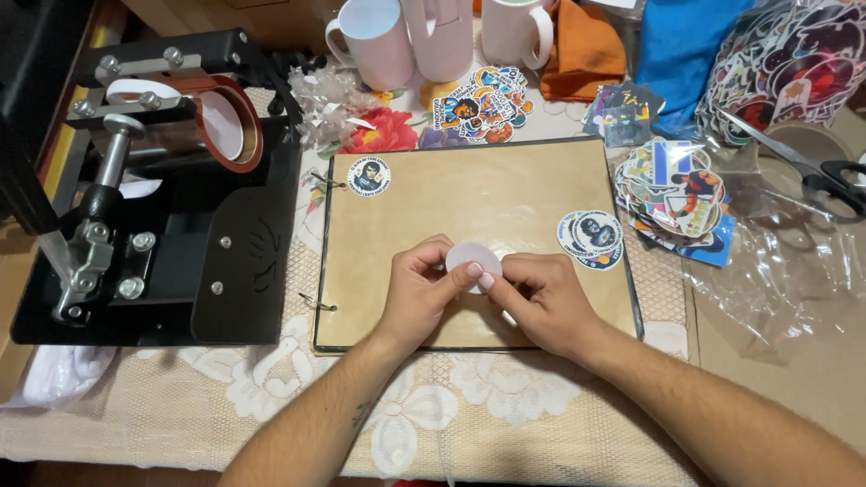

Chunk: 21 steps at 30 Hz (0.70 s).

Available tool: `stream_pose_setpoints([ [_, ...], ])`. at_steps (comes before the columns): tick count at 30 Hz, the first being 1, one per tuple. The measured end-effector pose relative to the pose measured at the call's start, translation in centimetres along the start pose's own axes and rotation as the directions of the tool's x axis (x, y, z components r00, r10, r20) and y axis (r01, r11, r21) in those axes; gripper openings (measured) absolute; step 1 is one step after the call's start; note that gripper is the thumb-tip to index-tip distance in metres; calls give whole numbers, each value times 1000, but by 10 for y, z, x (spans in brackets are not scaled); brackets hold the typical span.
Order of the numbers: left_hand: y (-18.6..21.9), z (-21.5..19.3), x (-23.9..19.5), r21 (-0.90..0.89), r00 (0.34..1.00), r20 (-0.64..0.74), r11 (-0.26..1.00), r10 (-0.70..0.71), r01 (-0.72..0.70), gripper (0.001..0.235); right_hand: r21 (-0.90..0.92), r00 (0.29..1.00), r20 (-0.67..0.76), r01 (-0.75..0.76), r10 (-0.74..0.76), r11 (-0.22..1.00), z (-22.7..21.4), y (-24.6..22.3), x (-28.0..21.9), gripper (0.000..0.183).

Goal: The person is selecting various stickers from a large pile, peeling off their backings, and carefully placing them onto a brown board or album page. They also sort stickers and place some into a plastic bag.

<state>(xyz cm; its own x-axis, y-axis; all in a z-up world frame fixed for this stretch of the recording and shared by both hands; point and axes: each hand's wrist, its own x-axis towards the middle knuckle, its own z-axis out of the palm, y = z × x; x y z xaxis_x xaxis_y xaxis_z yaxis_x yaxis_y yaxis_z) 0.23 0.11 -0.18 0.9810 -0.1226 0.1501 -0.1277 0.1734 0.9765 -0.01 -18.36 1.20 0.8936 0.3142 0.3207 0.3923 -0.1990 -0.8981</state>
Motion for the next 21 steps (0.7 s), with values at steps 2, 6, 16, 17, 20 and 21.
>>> stream_pose_setpoints([
  [2,3,3,-1,4,1000,-11,1000,3,-2,26,-2,1000,-13,14,-14,1000,-1,-13,1,37],
  [6,-2,2,-2,31,999,-38,1000,8,-7,28,23,999,-35,32,-32,999,-1,-21,2,40],
  [16,-3,-2,3,-43,993,-105,998,-55,51,58,48,993,-113,44,-39,998,-10,-9,1,40],
  [17,-7,-2,3,16,999,-33,1000,0,0,39,37,994,-94,53,-50,998,-9,-6,2,40],
  [20,-11,0,-2,60,1000,8,998,22,-23,38,8,996,-63,61,-60,998,-2,-5,0,41],
  [21,-10,0,-3,51,1000,-20,999,2,-1,29,-15,996,-59,69,-69,998,-1,-6,-1,42],
])
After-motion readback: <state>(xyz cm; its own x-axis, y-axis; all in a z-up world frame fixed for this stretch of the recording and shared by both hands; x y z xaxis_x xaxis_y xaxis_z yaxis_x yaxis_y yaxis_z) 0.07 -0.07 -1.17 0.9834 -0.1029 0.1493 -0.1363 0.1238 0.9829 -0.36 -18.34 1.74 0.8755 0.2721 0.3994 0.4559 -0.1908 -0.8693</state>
